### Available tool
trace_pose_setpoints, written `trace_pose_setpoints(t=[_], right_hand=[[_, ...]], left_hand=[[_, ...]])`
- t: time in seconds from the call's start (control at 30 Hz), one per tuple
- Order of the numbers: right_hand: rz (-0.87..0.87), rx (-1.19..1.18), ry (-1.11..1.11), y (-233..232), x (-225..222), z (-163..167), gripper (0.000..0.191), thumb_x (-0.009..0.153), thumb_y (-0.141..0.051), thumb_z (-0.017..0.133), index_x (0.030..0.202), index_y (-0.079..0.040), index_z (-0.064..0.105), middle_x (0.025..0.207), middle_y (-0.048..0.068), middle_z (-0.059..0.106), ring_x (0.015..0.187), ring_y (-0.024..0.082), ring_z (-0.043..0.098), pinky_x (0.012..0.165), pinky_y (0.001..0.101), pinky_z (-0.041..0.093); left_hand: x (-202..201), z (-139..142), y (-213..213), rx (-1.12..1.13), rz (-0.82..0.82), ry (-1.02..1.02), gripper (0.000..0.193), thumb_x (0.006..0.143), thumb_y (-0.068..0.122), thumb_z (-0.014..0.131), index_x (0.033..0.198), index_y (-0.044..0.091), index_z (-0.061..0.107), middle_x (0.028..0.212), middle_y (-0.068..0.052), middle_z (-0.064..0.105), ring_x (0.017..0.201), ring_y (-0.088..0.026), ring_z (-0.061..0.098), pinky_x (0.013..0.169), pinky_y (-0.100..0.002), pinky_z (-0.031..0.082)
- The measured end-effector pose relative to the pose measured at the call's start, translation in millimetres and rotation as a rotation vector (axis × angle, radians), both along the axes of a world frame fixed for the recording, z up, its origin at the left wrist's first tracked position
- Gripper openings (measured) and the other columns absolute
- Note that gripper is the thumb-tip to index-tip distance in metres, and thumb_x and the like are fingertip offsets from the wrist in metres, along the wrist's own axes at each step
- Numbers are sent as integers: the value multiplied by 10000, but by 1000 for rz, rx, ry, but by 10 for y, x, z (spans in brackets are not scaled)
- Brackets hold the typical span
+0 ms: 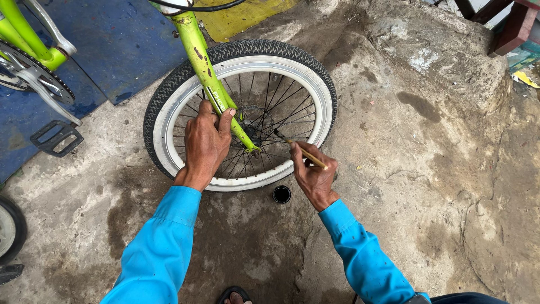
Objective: The person holds a small open can of black paint in one hand and a brush in the other, applying paint to the spokes and hub area of a bicycle front wheel. They steady the wheel or fork with their free hand and rotate the wheel to reach different spokes while painting.
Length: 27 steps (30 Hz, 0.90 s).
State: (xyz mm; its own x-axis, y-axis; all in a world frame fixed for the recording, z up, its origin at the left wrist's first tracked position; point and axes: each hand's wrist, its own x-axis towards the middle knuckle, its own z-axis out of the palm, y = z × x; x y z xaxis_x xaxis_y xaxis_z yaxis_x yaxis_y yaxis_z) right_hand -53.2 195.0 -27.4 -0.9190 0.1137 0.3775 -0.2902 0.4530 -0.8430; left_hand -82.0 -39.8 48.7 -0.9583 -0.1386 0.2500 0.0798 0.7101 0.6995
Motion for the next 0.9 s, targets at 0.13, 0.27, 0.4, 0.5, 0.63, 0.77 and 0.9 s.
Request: trace_pose_setpoints(t=[0.13, 0.27, 0.4, 0.5, 0.63, 0.77, 0.9], right_hand=[[37, 21, 53, -44, 63, -12, 183, 982, -170, 734, 1031, -3, 791, 744, 84, 776, 642, 138, 748, 527, 273, 575], [29, -41, 107, -30, 50, -26, 183, 1015, -179, 728, 1046, -6, 780, 778, 77, 775, 694, 122, 760, 577, 258, 597], [28, -63, 71, 12, 6, -25, 190, 1008, -179, 728, 1053, -1, 780, 786, 82, 780, 698, 120, 762, 590, 261, 597], [78, -49, -8, 39, 26, -57, 192, 982, -165, 730, 1026, 12, 790, 776, 102, 788, 678, 157, 754, 543, 282, 576], [89, -173, 62, 90, 91, -186, 198, 1015, -161, 711, 1075, 22, 761, 889, 114, 786, 773, 164, 789, 634, 272, 655], [55, -195, 27, 125, 192, -360, 201, 1007, -149, 712, 1090, 28, 756, 887, 121, 785, 766, 173, 788, 626, 276, 636], [-2, -268, -42, 63, 352, -481, 211, 979, -141, 720, 1096, 32, 755, 881, 116, 786, 750, 158, 785, 620, 272, 630]], left_hand=[[0, -5, 3, -4, -9, 31, 253, 1030, 186, 655, 1080, -58, 613, 562, -115, 670, 479, -217, 691, 494, -389, 519], [-3, -4, 2, -4, -16, 42, 251, 1033, 185, 654, 1078, -58, 609, 570, -105, 671, 482, -209, 693, 492, -383, 524], [-1, 12, 11, -10, 4, -1, 255, 1031, 188, 658, 1078, -58, 610, 560, -128, 666, 478, -239, 687, 504, -410, 520], [0, 24, 11, -6, -4, 22, 254, 1031, 187, 662, 1073, -58, 610, 573, -132, 672, 501, -251, 696, 526, -418, 526], [11, 17, 5, 8, -21, 64, 248, 1030, 185, 655, 1082, -52, 605, 590, -124, 681, 531, -248, 716, 542, -411, 540], [8, 14, 11, -11, 15, 8, 261, 1028, 194, 668, 1057, -54, 596, 573, -144, 667, 503, -271, 692, 536, -431, 518], [4, 26, 13, -32, 13, 33, 271, 1034, 198, 676, 1047, -60, 595, 570, -144, 662, 497, -270, 681, 539, -428, 514]])
